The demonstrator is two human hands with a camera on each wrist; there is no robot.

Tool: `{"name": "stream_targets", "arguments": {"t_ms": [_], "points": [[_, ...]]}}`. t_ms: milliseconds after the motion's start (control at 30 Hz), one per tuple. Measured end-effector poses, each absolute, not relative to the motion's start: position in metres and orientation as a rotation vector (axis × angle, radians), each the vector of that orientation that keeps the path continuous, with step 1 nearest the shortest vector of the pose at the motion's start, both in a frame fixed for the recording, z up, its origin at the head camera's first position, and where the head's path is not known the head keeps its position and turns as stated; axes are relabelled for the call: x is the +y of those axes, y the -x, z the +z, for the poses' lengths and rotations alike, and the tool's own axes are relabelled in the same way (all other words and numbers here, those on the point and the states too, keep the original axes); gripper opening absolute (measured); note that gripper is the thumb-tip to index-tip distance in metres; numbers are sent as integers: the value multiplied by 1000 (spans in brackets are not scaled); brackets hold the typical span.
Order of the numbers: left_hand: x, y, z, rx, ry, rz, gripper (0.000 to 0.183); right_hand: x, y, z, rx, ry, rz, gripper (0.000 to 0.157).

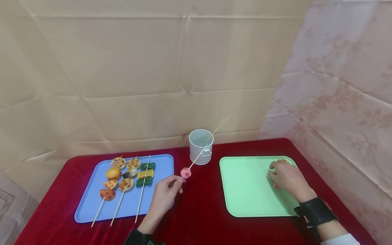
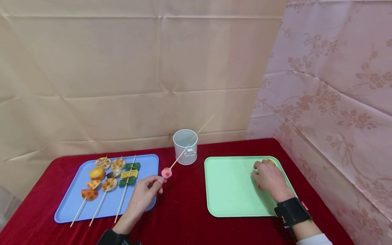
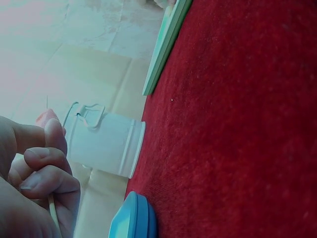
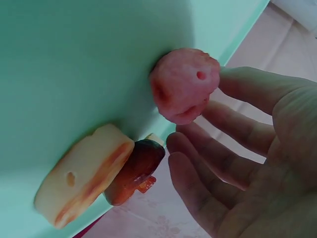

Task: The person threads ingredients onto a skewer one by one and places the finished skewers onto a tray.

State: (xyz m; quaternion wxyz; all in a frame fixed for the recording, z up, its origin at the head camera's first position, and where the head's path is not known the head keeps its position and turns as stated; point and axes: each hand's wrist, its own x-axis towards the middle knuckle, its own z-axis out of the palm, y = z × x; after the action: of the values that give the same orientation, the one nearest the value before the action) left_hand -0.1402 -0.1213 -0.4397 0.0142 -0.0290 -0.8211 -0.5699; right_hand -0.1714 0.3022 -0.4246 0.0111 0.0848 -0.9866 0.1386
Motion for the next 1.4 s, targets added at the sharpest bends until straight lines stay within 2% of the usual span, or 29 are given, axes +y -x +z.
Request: {"name": "stream_targets", "arguments": {"t_ms": [333, 433, 567, 600, 767, 900, 1400], "points": [[-120, 139, -439, -2532, 84, -1779, 18, 299, 171, -427, -3118, -267, 322, 18], [-119, 139, -439, -2529, 86, -1777, 18, 298, 170, -430, -3102, -278, 312, 6], [-119, 140, -439, -2536, 65, -1791, 18, 298, 171, -433, -3058, -317, 286, 21], [-119, 140, -439, -2536, 66, -1792, 18, 298, 171, -433, -3050, -322, 295, 21], [-119, 139, -438, -2534, 68, -1805, 18, 294, 171, -425, -3029, -294, 396, 7], [-119, 139, -438, -2537, 77, -1805, 18, 285, 170, -414, -2981, -255, 509, 23], [-118, 138, -440, -2552, 113, -1788, 19, 224, 173, -397, -2670, -291, 897, 36]]}}
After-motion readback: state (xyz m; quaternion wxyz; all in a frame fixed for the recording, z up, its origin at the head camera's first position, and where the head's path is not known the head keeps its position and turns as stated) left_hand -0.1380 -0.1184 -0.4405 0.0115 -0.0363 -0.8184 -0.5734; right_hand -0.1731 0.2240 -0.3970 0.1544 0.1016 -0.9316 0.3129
